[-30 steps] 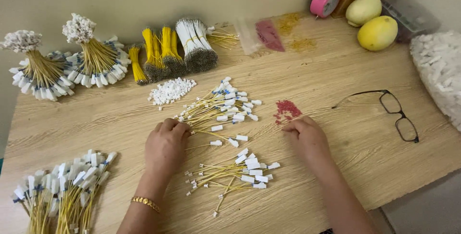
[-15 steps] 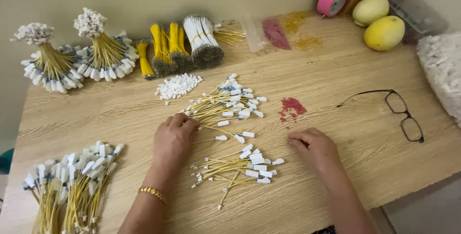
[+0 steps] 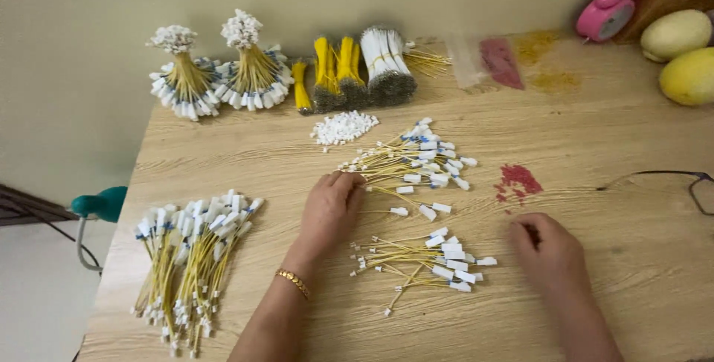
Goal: Manually assembling small yellow wire components with white plastic connectors on a workbench.
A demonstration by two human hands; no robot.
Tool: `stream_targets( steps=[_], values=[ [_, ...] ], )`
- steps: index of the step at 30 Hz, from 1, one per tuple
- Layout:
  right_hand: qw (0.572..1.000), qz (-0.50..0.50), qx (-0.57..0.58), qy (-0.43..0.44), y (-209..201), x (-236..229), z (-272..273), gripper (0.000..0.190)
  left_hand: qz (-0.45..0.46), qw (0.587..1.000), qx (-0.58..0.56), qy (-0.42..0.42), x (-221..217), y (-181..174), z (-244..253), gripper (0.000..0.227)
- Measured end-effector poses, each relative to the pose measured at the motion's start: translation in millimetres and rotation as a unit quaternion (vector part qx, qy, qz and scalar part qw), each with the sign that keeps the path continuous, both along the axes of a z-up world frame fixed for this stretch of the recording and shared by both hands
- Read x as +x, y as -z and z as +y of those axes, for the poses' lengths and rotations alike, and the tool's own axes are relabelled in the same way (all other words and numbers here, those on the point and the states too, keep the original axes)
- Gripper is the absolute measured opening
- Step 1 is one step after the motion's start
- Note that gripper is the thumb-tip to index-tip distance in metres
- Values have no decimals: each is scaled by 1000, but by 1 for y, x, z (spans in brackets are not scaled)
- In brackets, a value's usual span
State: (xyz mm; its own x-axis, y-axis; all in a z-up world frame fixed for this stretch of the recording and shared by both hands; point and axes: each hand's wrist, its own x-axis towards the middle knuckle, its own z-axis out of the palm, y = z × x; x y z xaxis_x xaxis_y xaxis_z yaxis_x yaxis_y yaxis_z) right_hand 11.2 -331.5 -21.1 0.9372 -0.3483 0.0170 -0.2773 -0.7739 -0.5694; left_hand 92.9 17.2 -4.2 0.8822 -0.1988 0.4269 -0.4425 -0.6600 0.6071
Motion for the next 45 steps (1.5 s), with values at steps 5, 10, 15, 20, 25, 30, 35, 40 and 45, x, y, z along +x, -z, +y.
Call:
stream_targets(
  steps=[5,10,15,20,25,30,35,40,45],
  values=[
    [994,-71,76,46,12,-2,-6,22,16,1000,-11,-20,-1,4,3,19],
    [990,-68,103,73,18,0,-11,20,44,998,-42,-13,-1,3,9,20],
    [981,-120,137,66,21,1,-10,25,-2,999,9,-33,3,15,13,11],
    [976,-125,169,51,28,0,-15,22,23,999,-11,-42,0,12,13,12],
    [951,-146,272,24,28,0,-4,20,43,996,-57,-55,-25,-10,9,12],
    [911,-164,373,-68,-25,-11,64,20,190,946,-249,-87,-57,-15,-7,14],
    [910,-153,328,-205,-57,-14,120,14,274,821,-496,-68,-79,2,-19,15],
    [893,-222,230,-316,-76,-12,150,12,266,762,-590,-34,-101,-2,-21,17],
    [898,-247,138,-338,-78,-12,154,15,284,748,-600,-9,-110,-9,-22,28]
  ],
)
